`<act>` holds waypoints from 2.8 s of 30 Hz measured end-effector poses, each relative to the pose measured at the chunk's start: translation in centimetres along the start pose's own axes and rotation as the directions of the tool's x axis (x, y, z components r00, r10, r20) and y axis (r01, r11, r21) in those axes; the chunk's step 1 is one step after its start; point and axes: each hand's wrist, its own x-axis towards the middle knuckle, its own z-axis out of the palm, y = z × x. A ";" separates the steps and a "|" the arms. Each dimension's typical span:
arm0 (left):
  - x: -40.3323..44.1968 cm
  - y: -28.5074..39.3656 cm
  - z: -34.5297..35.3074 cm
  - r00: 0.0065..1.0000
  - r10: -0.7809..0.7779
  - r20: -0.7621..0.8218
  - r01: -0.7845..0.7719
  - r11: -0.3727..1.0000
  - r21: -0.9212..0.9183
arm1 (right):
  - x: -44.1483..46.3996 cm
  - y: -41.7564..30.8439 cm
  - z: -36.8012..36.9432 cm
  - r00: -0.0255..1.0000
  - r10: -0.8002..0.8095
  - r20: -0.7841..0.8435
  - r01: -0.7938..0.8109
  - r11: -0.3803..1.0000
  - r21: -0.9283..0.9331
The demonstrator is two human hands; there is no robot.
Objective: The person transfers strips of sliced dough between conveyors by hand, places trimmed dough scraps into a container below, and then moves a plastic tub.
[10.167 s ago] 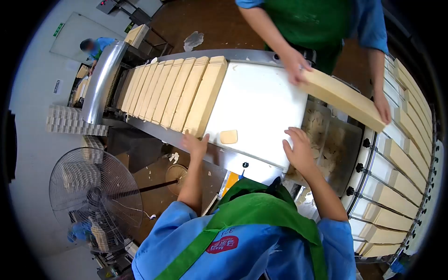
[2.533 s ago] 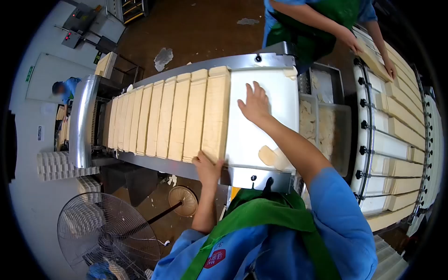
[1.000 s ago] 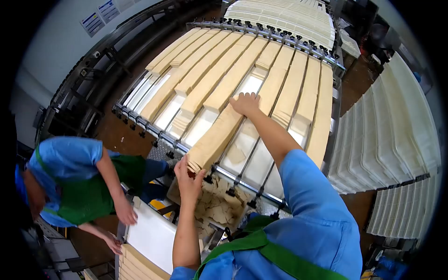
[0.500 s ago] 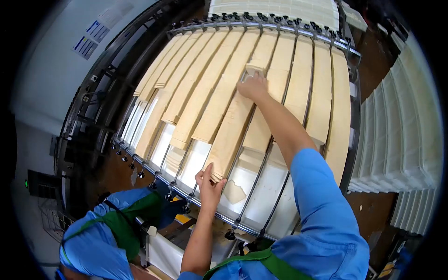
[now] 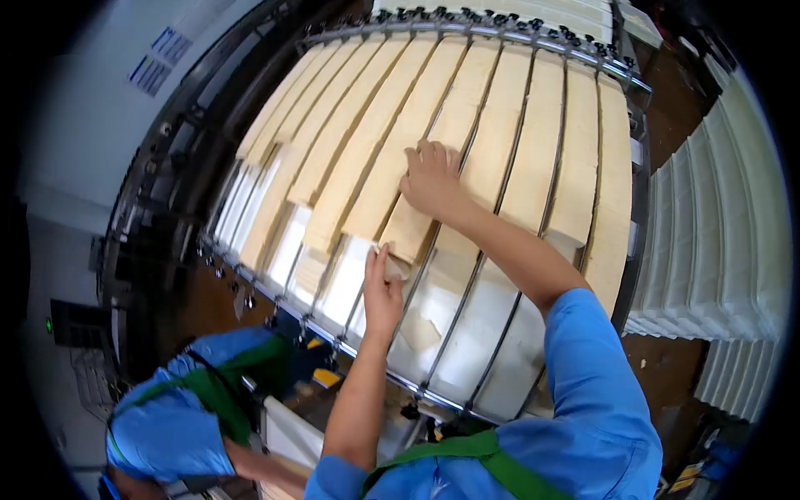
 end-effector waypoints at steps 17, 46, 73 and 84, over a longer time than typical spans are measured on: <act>-29.7 -2.9 -12.4 0.660 -0.514 -0.548 0.485 0.849 -0.211 | -18.6 -13.4 -11.5 0.394 -0.321 0.861 -0.525 0.691 0.497; -65.8 -8.0 -24.4 -0.132 -0.712 -0.690 0.852 0.275 -0.446 | -42.9 -61.7 -8.1 0.243 -0.775 0.583 0.404 0.627 0.666; -57.7 -8.6 -24.0 0.458 -0.709 -0.537 0.823 0.567 -0.047 | -34.7 -53.9 -6.6 0.651 -0.057 0.757 -0.280 0.909 0.310; -40.1 5.5 -17.3 0.983 -0.075 -0.170 0.092 0.991 0.099 | -22.3 -16.6 -23.0 0.663 0.611 0.433 -0.722 0.674 0.155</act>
